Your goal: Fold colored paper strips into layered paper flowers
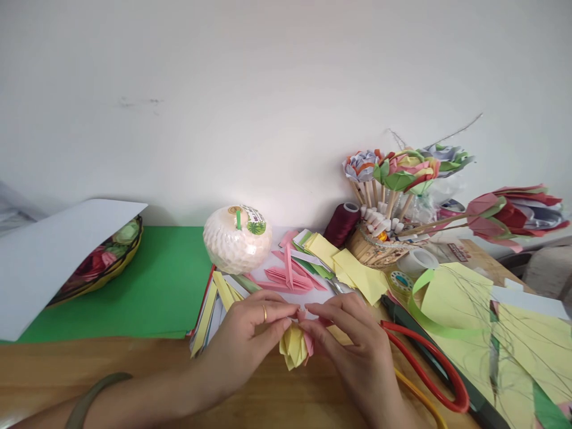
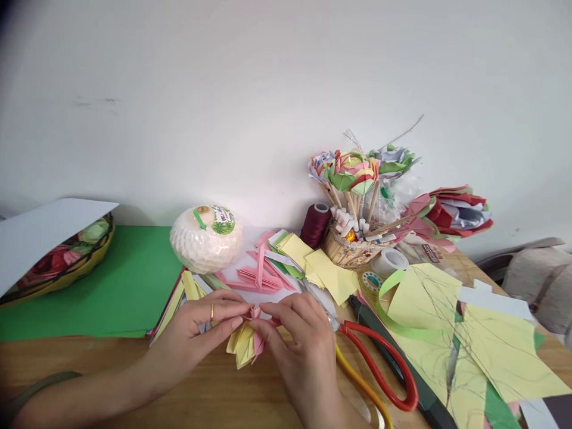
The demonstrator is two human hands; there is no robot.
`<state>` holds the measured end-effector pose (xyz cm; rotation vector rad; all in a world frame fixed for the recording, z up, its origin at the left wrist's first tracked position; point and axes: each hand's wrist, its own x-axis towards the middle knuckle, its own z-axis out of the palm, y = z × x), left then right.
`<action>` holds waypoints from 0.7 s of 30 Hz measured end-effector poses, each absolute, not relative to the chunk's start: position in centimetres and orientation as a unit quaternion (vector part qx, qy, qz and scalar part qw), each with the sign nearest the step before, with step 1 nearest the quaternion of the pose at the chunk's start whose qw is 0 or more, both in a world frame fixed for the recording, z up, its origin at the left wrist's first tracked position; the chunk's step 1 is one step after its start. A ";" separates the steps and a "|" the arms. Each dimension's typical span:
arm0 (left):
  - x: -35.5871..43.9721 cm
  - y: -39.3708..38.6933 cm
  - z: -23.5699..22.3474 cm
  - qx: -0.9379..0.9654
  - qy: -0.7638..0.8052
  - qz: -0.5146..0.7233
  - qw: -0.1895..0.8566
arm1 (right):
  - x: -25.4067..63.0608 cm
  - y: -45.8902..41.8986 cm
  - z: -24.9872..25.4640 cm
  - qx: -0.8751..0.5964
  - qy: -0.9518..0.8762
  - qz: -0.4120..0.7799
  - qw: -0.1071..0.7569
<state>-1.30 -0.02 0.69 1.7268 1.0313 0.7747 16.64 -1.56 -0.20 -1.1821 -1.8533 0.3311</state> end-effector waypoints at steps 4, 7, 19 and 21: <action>-1.2 0.0 0.5 0.694 0.440 0.313 0.477 | 16.9 -1.3 -0.5 -0.507 -0.733 0.158 0.425; -1.2 0.0 0.4 0.692 0.440 0.314 0.478 | 17.1 -1.0 -0.5 -0.533 -0.715 0.188 0.411; -1.1 0.0 0.6 0.713 0.420 0.310 0.468 | 17.1 -0.8 -0.1 -0.551 -0.717 0.213 0.371; -1.1 0.0 0.5 0.716 0.421 0.309 0.464 | 17.1 -0.8 -0.1 -0.553 -0.719 0.211 0.364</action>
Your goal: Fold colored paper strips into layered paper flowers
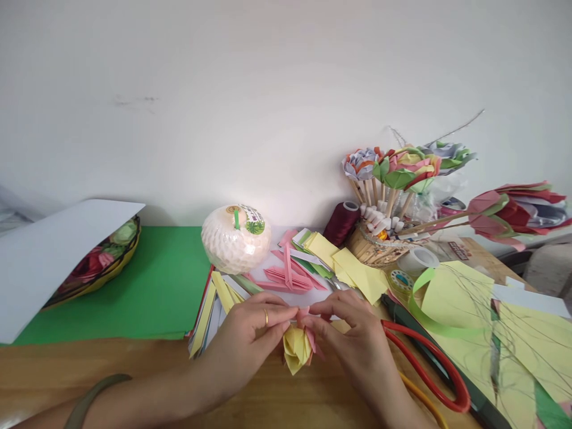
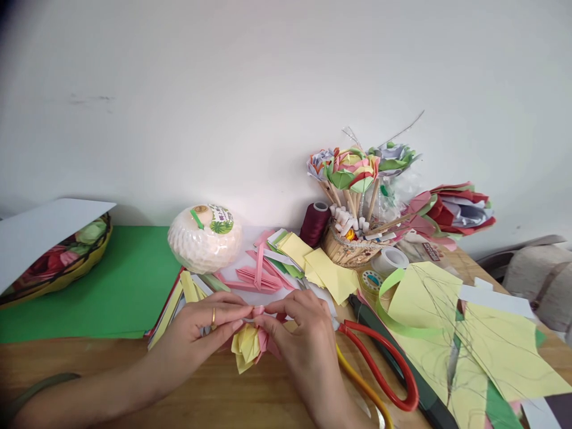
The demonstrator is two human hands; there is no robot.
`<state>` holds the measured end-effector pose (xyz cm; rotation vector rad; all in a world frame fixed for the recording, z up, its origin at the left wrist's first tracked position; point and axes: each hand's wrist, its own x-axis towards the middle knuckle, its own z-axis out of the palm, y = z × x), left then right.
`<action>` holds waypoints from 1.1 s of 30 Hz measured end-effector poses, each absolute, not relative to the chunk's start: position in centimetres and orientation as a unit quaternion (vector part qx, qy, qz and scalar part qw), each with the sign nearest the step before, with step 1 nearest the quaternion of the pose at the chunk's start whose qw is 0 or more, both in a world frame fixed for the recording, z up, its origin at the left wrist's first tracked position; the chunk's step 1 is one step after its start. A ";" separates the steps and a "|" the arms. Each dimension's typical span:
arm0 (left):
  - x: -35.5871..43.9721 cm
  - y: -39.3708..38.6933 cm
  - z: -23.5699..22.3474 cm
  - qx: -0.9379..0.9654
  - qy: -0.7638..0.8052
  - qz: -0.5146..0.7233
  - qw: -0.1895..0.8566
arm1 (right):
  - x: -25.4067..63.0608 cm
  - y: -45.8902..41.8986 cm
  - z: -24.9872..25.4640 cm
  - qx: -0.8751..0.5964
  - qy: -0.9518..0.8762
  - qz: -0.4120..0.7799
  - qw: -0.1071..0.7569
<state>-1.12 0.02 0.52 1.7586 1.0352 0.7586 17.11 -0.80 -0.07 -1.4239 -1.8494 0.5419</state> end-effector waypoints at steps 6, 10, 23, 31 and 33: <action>-1.2 0.0 0.4 0.719 0.413 0.312 0.464 | 17.0 -0.9 0.2 -0.561 -0.718 0.198 0.362; -1.2 -0.1 0.5 0.728 0.418 0.314 0.443 | 16.9 -1.0 0.2 -0.554 -0.730 0.167 0.364; -1.5 0.5 0.8 0.780 0.416 0.328 0.333 | 16.8 -1.6 0.0 -0.452 -0.739 0.307 0.395; -1.5 1.2 2.2 0.651 0.404 0.271 0.582 | 16.8 -1.1 0.2 -0.423 -0.576 0.598 0.362; -1.4 1.2 2.0 0.618 0.411 0.255 0.619 | 16.8 -1.2 0.2 -0.424 -0.565 0.609 0.361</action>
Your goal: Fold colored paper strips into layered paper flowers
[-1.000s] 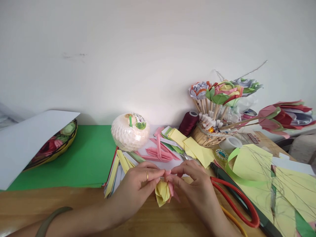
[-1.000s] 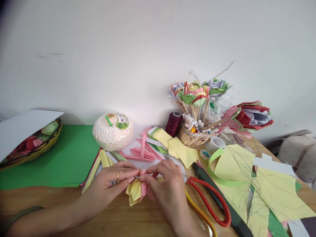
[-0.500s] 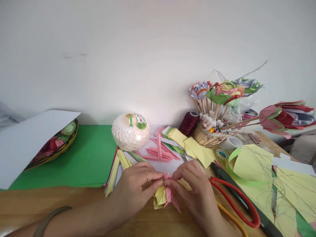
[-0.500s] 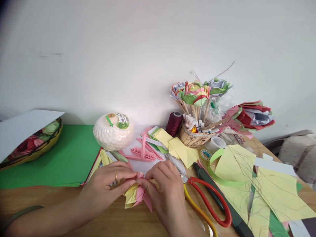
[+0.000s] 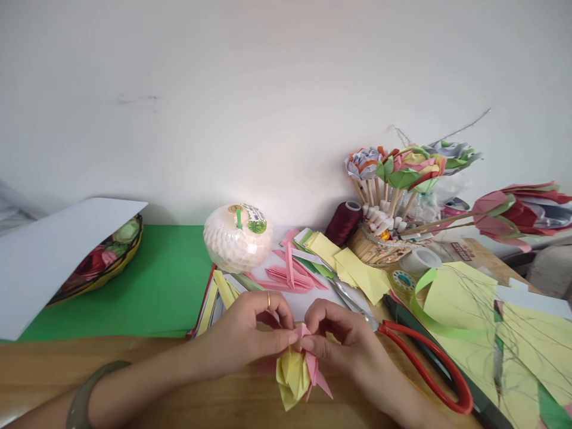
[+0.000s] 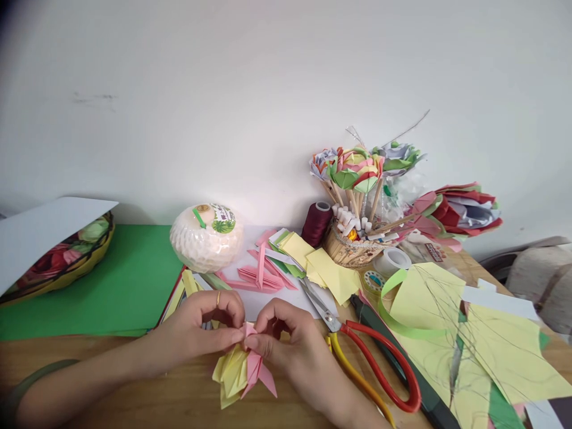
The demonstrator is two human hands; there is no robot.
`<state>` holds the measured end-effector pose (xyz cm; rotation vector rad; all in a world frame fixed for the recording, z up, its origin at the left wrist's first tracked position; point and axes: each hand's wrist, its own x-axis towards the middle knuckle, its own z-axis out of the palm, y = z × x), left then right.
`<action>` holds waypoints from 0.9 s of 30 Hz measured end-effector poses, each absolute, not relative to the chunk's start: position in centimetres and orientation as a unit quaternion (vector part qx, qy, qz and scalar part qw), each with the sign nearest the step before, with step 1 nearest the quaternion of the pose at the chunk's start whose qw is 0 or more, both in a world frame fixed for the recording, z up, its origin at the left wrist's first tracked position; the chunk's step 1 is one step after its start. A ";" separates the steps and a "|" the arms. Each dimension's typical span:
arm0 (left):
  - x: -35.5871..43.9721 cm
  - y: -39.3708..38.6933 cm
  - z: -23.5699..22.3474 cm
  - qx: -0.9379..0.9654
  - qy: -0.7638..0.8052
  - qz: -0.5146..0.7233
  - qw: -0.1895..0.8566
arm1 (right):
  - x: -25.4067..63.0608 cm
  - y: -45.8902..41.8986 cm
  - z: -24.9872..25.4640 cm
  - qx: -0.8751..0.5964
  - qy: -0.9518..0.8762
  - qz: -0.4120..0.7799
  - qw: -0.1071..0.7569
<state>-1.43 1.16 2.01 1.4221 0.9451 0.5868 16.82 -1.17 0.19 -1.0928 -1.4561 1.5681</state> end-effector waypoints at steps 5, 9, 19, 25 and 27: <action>-1.5 1.3 1.2 0.549 0.403 0.223 0.697 | 16.7 -1.5 -0.2 -0.433 -0.542 0.614 0.376; -1.5 1.5 0.9 0.526 0.403 0.224 0.715 | 16.5 -1.3 -0.1 -0.425 -0.508 0.650 0.374; -1.3 1.7 0.6 0.530 0.402 0.264 0.698 | 16.4 -1.0 0.5 -0.482 -0.569 0.564 0.354; -1.1 1.5 0.5 0.549 0.400 0.286 0.675 | 16.1 -2.0 0.1 -0.504 -0.686 0.380 0.361; -1.1 1.4 0.6 0.551 0.396 0.293 0.674 | 16.1 -2.0 0.1 -0.497 -0.698 0.360 0.368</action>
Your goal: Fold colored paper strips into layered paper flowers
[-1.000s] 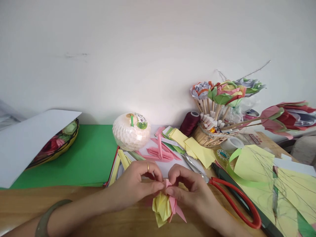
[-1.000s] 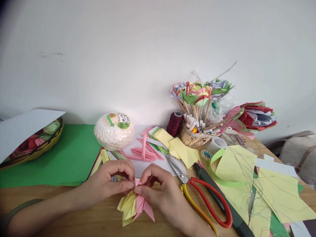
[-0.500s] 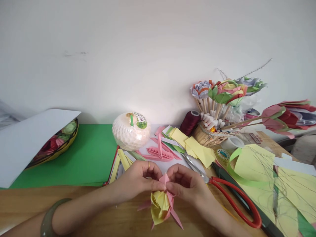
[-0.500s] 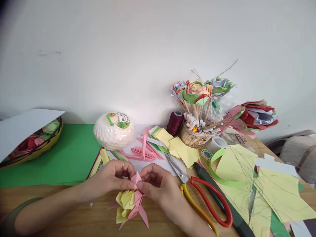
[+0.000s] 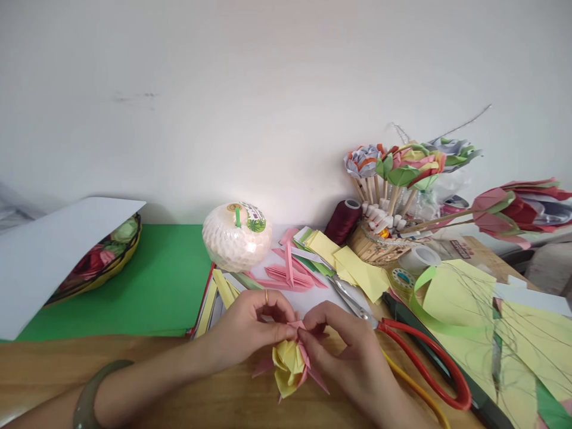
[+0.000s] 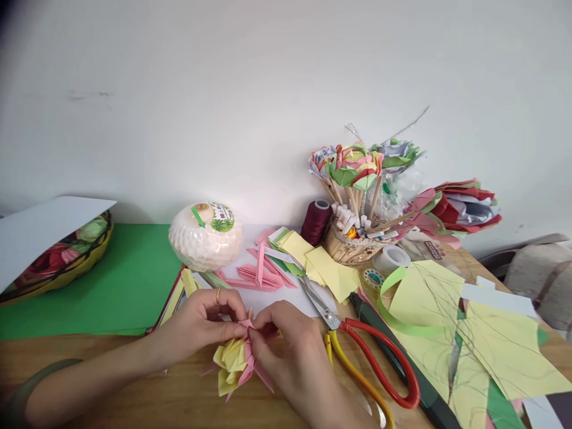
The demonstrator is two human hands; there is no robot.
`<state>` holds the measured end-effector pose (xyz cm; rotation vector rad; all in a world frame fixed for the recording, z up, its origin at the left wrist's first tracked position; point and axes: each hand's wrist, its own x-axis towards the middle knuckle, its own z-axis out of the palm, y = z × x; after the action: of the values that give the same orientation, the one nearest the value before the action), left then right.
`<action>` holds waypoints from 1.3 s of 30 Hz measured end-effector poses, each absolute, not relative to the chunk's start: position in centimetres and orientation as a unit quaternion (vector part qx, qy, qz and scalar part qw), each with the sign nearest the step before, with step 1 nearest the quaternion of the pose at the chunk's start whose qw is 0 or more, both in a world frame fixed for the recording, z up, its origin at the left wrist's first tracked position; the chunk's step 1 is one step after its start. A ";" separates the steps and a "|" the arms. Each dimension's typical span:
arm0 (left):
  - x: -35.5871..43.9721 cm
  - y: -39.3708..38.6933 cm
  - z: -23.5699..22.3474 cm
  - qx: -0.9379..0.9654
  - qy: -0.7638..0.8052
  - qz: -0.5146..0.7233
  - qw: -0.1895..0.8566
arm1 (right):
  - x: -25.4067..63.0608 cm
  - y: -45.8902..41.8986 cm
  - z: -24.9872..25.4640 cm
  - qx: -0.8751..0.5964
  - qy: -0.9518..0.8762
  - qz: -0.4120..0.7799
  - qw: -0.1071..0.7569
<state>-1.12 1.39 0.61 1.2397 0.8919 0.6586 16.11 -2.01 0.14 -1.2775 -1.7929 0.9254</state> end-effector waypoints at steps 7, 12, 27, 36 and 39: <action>-1.2 1.3 0.6 0.549 0.409 0.295 0.666 | 16.3 -1.0 1.1 -0.494 -0.655 0.480 0.311; -1.1 1.5 0.9 0.541 0.445 0.267 0.662 | 16.3 -1.4 0.5 -0.518 -0.683 0.408 0.315; -1.5 1.9 0.5 0.606 0.416 0.292 0.611 | 16.4 -2.0 -0.3 -0.456 -0.793 0.144 0.376; -1.4 2.1 0.3 0.637 0.398 0.325 0.574 | 17.5 -1.3 0.1 -0.372 -0.842 0.060 0.386; -1.5 1.7 0.4 0.729 0.365 0.411 0.408 | 17.5 -1.5 0.8 -0.437 -0.791 0.080 0.421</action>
<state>-1.51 1.66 0.36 1.8370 0.9207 1.0364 17.45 -1.54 0.82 -1.0947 -1.9806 0.2013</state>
